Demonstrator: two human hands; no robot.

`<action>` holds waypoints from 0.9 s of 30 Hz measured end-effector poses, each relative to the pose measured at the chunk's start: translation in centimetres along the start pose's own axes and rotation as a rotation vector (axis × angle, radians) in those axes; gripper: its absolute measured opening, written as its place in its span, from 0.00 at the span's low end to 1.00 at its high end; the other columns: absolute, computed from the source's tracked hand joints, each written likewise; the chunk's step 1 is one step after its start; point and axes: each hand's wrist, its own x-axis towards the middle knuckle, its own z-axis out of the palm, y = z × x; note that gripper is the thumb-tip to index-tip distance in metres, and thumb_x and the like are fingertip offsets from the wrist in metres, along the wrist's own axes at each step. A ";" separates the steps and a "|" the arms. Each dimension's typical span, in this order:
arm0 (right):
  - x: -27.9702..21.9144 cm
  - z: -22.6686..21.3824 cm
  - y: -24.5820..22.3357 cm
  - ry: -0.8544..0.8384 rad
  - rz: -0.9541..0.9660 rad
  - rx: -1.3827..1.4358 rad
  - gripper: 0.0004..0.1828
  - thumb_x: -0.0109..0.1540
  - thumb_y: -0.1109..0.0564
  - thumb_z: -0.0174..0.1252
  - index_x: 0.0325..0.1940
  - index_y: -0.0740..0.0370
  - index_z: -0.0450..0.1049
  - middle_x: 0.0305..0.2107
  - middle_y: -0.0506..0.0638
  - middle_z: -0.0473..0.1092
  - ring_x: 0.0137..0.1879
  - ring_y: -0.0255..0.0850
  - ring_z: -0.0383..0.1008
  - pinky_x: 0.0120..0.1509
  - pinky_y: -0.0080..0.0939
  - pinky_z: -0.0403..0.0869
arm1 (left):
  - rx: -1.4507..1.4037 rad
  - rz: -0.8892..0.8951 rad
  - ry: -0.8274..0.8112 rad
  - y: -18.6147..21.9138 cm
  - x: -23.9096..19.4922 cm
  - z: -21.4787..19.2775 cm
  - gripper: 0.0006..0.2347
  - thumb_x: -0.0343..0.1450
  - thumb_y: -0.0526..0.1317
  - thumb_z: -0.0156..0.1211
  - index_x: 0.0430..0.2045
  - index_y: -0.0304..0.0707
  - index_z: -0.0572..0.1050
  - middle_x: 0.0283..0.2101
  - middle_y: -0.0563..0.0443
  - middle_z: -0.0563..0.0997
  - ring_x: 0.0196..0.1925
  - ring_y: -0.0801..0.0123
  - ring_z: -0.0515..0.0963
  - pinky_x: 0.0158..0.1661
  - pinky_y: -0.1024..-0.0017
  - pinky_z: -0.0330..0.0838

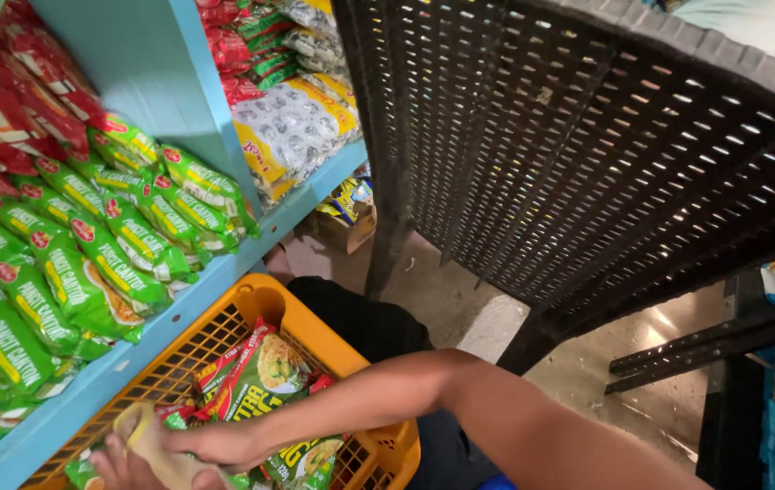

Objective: The person wipes several noodle packets with a cloth while sitting on the floor and places them into a yellow plastic basket.

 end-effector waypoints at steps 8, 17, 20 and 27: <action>-3.7 10.4 -8.3 0.064 0.227 -0.480 0.48 0.63 0.21 0.30 0.80 0.49 0.43 0.78 0.51 0.39 0.80 0.51 0.39 0.79 0.67 0.39 | 0.049 -0.336 -0.316 9.1 16.9 -8.2 0.24 0.76 0.34 0.43 0.65 0.07 0.60 0.70 0.12 0.60 0.71 0.16 0.59 0.72 0.36 0.49; -3.4 11.6 -6.6 0.126 0.115 -0.331 0.45 0.64 0.23 0.34 0.78 0.47 0.53 0.76 0.46 0.50 0.81 0.44 0.46 0.82 0.60 0.42 | 0.084 -0.748 -0.229 9.1 14.1 -8.4 0.08 0.76 0.30 0.49 0.45 0.20 0.66 0.42 0.34 0.66 0.42 0.51 0.66 0.44 0.56 0.62; -3.1 11.7 -7.2 0.129 0.037 -0.300 0.43 0.66 0.23 0.32 0.75 0.50 0.57 0.62 0.46 0.60 0.64 0.40 0.55 0.68 0.52 0.53 | -0.108 -0.743 -0.206 12.8 14.8 -8.1 0.14 0.78 0.40 0.42 0.54 0.26 0.59 0.49 0.39 0.61 0.50 0.57 0.62 0.49 0.56 0.59; -3.4 10.7 -7.3 0.331 0.147 -0.369 0.39 0.67 0.27 0.34 0.54 0.60 0.74 0.46 0.52 0.73 0.47 0.38 0.70 0.54 0.41 0.71 | -0.092 -0.663 -0.308 14.7 15.7 -8.6 0.22 0.76 0.40 0.47 0.61 0.20 0.60 0.59 0.28 0.61 0.58 0.45 0.61 0.62 0.47 0.54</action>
